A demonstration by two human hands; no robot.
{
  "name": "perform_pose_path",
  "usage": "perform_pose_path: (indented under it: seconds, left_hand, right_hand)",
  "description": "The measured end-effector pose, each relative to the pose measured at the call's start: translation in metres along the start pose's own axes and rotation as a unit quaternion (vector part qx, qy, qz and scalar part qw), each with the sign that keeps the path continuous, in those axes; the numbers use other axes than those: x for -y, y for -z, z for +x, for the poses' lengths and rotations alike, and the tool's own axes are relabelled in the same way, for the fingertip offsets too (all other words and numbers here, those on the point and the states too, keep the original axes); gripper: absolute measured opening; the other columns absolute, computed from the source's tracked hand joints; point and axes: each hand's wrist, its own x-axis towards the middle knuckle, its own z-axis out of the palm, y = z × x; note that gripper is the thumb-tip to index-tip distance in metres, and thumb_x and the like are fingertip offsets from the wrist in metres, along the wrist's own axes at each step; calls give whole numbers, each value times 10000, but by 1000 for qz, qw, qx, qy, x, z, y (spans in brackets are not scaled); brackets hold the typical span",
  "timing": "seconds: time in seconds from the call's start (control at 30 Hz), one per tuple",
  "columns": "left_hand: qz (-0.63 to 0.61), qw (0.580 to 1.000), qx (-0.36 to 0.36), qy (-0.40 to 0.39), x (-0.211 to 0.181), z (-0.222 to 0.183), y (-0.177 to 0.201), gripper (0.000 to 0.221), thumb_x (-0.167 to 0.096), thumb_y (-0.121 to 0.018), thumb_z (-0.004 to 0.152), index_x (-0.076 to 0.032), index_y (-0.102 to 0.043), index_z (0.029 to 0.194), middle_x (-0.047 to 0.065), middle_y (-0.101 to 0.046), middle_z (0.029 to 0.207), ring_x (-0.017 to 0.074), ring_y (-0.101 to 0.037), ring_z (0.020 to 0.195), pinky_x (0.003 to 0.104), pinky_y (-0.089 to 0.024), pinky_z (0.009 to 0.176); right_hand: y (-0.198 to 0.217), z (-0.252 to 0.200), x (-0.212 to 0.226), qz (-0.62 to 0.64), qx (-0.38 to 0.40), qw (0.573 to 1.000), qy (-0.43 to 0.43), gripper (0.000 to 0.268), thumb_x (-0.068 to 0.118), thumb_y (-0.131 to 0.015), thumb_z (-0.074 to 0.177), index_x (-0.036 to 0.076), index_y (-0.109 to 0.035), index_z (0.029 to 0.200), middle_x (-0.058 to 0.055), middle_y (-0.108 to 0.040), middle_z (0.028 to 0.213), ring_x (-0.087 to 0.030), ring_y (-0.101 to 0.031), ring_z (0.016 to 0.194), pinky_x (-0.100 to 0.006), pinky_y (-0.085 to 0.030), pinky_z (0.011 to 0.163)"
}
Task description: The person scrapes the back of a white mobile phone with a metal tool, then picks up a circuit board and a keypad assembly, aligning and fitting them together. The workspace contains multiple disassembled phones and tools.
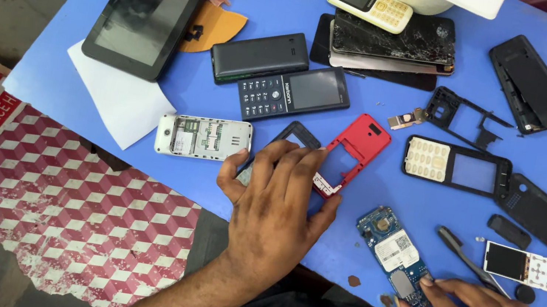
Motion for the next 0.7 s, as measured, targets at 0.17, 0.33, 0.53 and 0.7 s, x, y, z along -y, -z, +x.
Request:
perform_pose_path:
  seconds: [0.17,0.33,0.53,0.7]
  left_hand:
    - [-13,999,-27,-20,1,-4,-2,359,-282,-816,894,-114,-647,1161,27,-666,1159,195,-626,1144,545,-285,1078]
    - [-73,996,-24,-45,2,-6,-1,279,-232,-809,924,-92,-682,1130,43,-659,1177,243,-627,1128,426,-442,907]
    - [-53,997,-18,-44,0,-3,0,279,-251,-828,882,-101,-696,1076,39,-648,1137,245,-618,1096,437,-434,877]
    - [-9,999,-10,-38,0,-4,-3,320,-282,-843,848,-110,-704,1079,34,-627,1118,257,-585,1072,456,-419,900]
  right_hand:
    - [5,3,9,2,-18,1000,13,433,360,-913,640,155,-786,1000,22,-677,1025,-199,-622,977,-408,-358,987]
    - [8,9,22,-15,-39,999,8,417,356,-914,654,135,-780,981,13,-693,1021,-202,-640,964,-414,-399,955]
    - [10,11,25,9,-69,997,24,412,368,-908,671,126,-738,957,-3,-690,1013,-228,-640,982,-447,-404,942]
    - [9,9,26,15,-75,997,22,435,425,-900,662,138,-742,948,10,-679,969,-208,-632,956,-454,-402,931]
